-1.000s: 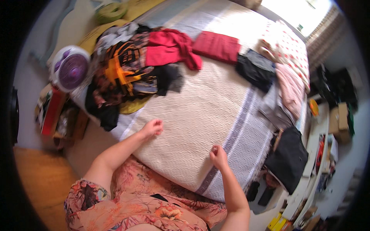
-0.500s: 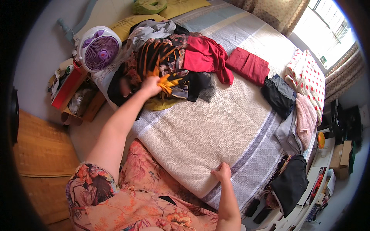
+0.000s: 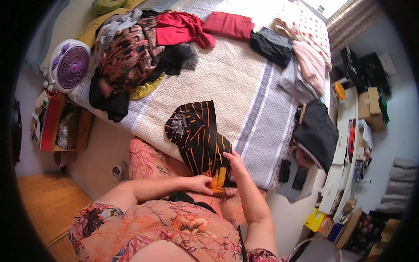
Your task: The person folds several items of clothing on a bed, including a black top, a patterned shirt, a red top, and a black skirt, and then places a floral dress onto a hanger.
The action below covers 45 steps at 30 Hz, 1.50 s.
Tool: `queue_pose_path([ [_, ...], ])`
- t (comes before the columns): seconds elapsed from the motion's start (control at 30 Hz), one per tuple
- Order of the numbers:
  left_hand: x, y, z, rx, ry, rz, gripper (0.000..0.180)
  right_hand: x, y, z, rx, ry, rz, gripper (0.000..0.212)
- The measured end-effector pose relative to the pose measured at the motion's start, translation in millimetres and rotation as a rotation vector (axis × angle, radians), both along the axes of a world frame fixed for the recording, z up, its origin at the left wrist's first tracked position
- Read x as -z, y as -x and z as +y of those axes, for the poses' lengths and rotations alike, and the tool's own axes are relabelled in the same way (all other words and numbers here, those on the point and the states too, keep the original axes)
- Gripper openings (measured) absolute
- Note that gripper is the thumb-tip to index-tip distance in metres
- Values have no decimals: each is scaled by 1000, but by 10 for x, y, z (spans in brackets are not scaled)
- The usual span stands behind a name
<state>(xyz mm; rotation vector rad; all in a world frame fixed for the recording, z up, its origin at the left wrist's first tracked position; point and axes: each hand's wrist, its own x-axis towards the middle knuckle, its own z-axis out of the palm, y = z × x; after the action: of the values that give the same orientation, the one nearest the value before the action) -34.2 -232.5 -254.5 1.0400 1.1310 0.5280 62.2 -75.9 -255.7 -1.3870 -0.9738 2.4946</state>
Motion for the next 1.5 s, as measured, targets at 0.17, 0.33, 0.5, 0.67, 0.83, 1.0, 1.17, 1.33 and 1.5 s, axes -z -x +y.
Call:
queue_pose_path([
  [0.17, 134, 484, -108, -291, -37, 199, 26, -447, -337, 127, 308, -153, 416, 27],
  [0.33, -731, 578, 310, -316, -596, 443, 68, -1204, -462, -19, 262, -429, 546, 25],
  [0.5, -1256, 204, 471, -468, -232, -471, 41, -1527, -412, -349, -497, -1321, 162, 32],
  [0.67, -1091, 270, 456, -778, 44, -830, 15, -1102, -750, -220, -81, -998, 57, 25],
  [0.83, -1442, 271, 412, -729, -99, -709, 17, -874, -585, -258, -266, -1073, -50, 75],
  [1.0, -1923, 280, 397, -645, -182, -562, 18, -641, -152, -104, -230, -923, 169, 72],
  [1.17, -2470, 583, 307, -479, -630, -242, 26, -877, 13, 23, -255, -1076, 80, 45],
  [1.33, -2582, 1350, 495, -498, -1046, 625, 15, -1238, -722, 876, -188, -1640, -506, 16],
  [1.5, -2428, 1850, 715, -591, -1121, 1053, 9, -2181, -781, 1097, 74, -1062, -76, 16],
])
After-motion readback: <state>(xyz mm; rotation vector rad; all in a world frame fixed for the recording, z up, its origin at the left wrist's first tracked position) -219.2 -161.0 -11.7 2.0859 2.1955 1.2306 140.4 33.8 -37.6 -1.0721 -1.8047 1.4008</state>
